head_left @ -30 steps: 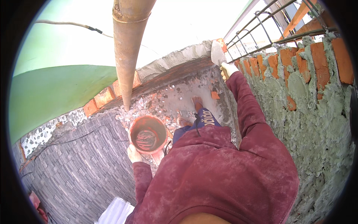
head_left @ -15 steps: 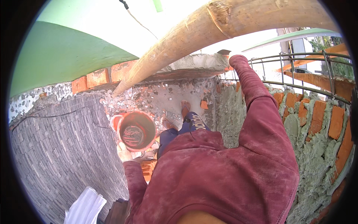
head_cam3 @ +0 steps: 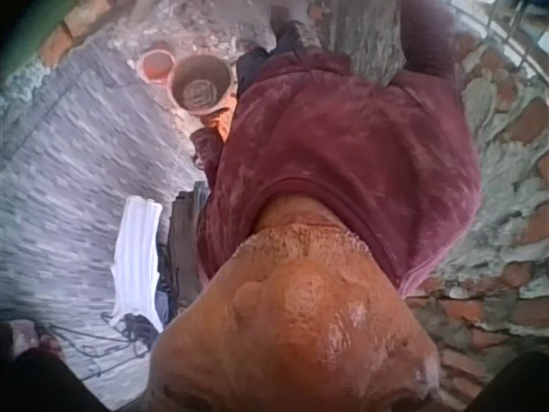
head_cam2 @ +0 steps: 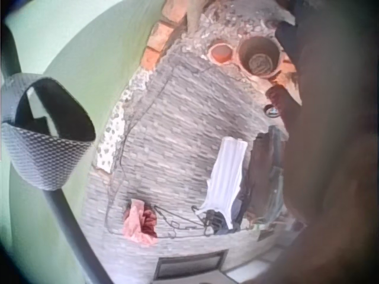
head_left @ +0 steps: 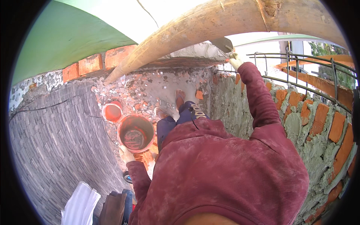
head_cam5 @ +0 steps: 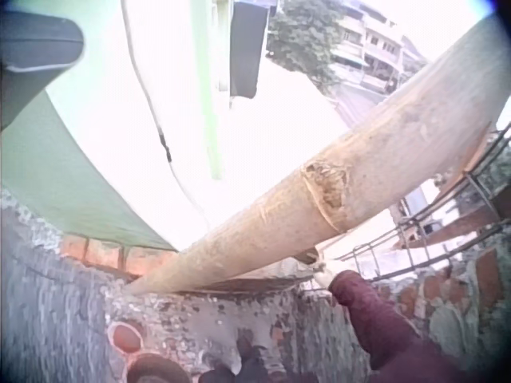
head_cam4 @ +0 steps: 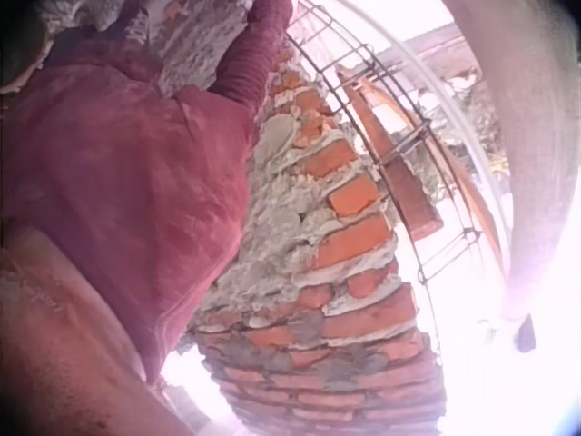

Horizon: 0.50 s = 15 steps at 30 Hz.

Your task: The person scoops mortar from a bucket with a trowel and applies it to a brick wall. They place red bricks onto the mortar, tap them into position, and scrape away excess mortar. The person repeats this process to build up the wall layer by layer.

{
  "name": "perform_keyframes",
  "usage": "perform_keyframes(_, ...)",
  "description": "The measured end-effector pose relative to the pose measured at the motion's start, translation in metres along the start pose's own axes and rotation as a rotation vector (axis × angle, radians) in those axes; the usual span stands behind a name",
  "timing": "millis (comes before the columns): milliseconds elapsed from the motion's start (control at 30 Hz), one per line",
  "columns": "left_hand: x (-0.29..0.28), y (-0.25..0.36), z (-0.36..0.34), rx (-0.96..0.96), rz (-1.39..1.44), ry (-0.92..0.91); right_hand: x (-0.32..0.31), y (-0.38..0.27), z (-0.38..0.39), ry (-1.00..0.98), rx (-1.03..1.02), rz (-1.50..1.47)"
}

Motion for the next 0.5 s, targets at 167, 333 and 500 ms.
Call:
perform_keyframes(167,-0.002,0.004,-0.004,-0.055,0.004,-0.041,0.061,0.049,0.053,-0.076,0.298,-1.073)
perform_keyframes(333,-0.007,0.050,-0.008,0.045,-0.173,-0.140,0.111,0.041,0.041,-0.218,0.235,-1.505)
perform_keyframes(500,-0.009,0.072,-0.014,0.117,-0.172,-0.156,0.122,0.005,0.031,-0.288,0.219,-1.600)
Point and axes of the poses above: each hand's wrist, its own z-axis away from the middle knuckle, its own x-axis out of the palm, y = z × x, the point moved 2 cm from there along -z, towards the middle knuckle, and after that the axes turned 7 degrees about -y, right-handed, at the moved point
